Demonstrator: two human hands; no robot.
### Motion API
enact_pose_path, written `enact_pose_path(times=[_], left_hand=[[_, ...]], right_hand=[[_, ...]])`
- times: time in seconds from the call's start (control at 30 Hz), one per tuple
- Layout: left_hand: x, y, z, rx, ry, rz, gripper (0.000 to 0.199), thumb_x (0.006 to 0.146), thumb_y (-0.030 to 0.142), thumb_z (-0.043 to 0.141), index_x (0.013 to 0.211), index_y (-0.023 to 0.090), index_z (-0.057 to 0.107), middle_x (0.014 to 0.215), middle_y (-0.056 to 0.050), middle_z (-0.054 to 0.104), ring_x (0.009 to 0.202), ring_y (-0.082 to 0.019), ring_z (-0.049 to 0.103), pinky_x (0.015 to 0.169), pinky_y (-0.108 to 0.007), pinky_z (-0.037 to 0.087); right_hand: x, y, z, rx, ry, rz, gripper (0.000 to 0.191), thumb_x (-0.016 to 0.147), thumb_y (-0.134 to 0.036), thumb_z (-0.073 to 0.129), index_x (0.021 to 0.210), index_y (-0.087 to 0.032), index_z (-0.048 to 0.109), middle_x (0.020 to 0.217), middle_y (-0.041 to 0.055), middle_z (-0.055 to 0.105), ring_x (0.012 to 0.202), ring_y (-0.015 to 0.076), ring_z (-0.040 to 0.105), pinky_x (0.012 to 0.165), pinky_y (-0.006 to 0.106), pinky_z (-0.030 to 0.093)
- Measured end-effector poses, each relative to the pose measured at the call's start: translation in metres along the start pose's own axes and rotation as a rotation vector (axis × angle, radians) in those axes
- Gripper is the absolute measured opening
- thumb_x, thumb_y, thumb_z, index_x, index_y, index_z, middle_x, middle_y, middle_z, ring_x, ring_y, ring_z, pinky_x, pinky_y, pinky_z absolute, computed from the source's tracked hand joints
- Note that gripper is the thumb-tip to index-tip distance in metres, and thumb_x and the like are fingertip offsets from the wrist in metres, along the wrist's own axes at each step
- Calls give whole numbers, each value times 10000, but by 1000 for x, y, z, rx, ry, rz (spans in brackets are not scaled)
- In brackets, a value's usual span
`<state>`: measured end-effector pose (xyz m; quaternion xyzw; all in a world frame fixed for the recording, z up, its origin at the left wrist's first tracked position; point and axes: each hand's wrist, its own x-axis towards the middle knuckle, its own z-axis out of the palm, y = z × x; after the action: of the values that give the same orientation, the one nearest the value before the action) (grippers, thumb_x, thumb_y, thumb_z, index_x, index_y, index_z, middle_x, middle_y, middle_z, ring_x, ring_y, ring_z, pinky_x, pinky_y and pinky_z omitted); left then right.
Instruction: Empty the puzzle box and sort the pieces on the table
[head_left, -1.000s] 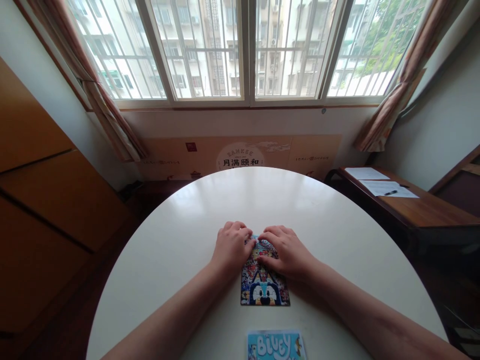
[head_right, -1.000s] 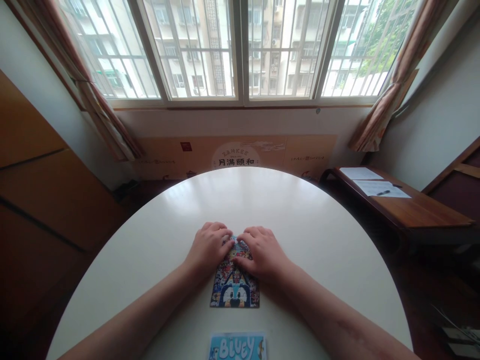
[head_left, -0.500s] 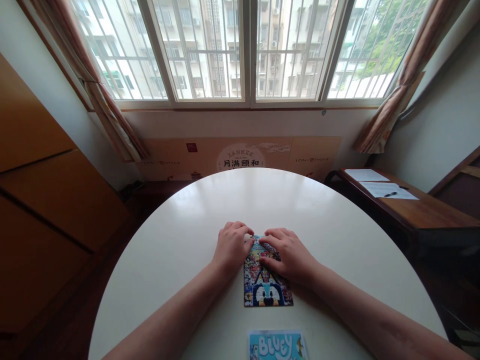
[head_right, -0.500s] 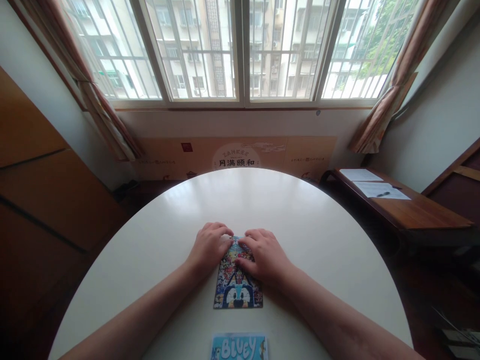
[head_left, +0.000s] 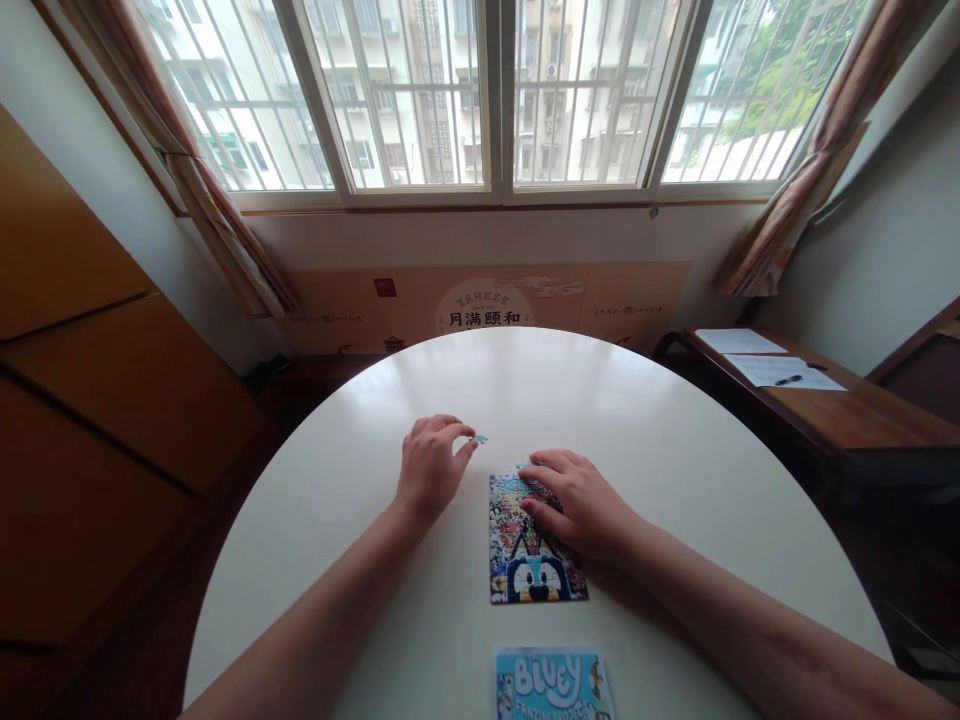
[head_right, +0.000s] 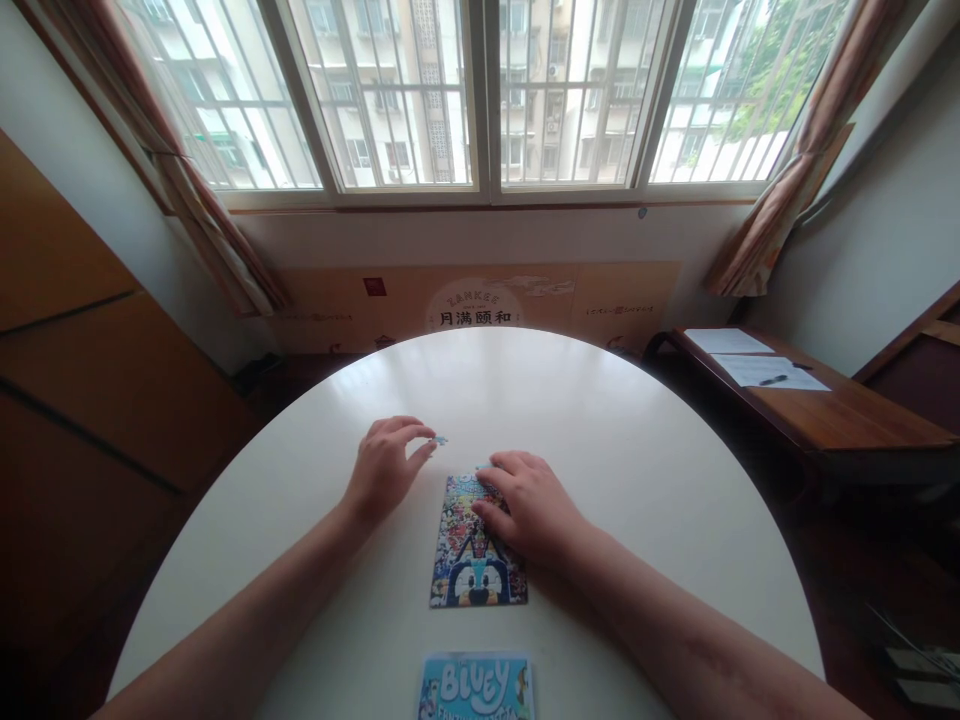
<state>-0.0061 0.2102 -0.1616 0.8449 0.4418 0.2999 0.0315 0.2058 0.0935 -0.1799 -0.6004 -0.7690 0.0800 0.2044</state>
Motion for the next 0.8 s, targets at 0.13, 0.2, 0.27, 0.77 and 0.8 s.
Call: enact_pose_path(times=[0.13, 0.2, 0.27, 0.77, 0.8], left_hand=[[4, -18, -2, 3, -20, -137, 160, 898, 273, 621, 968, 219, 754, 1105, -75, 697, 1087, -294, 563, 961, -468, 452], [4, -18, 0, 2, -61, -151, 159, 888, 274, 628, 959, 229, 763, 1126, -72, 692, 1102, -297, 558, 972, -472, 445], [3, -15, 2, 6, -101, -143, 148, 875, 274, 643, 944, 244, 770, 1144, -65, 688, 1114, -297, 556, 988, -475, 435], [-12, 23, 11, 62, -169, 76, 214, 902, 271, 627, 1065, 224, 756, 1255, -94, 661, 1202, -307, 537, 1050, -511, 391], [-15, 29, 14, 52, -178, 104, 205, 900, 288, 632, 1049, 227, 760, 1262, -96, 656, 1207, -307, 535, 1064, -512, 380]], right_hand=[[-1, 0, -2, 8, -26, -15, 417, 981, -463, 465, 1303, -253, 625, 1381, 70, 539, 1298, 251, 470, 1131, 448, 363], [-2, 0, -3, 10, -34, -28, 428, 980, -460, 464, 1318, -246, 618, 1401, 74, 524, 1332, 264, 443, 1151, 456, 346], [-2, 1, -3, 14, -42, -34, 450, 979, -463, 470, 1354, -247, 594, 1428, 78, 503, 1368, 276, 409, 1169, 469, 326], [-5, 12, -7, 8, -108, 7, 509, 917, -526, 580, 1360, -275, 574, 1477, 79, 458, 1438, 323, 324, 1194, 596, 227], [-5, 11, -5, 5, -99, 3, 504, 917, -525, 580, 1359, -282, 574, 1472, 77, 464, 1435, 324, 327, 1192, 601, 224]])
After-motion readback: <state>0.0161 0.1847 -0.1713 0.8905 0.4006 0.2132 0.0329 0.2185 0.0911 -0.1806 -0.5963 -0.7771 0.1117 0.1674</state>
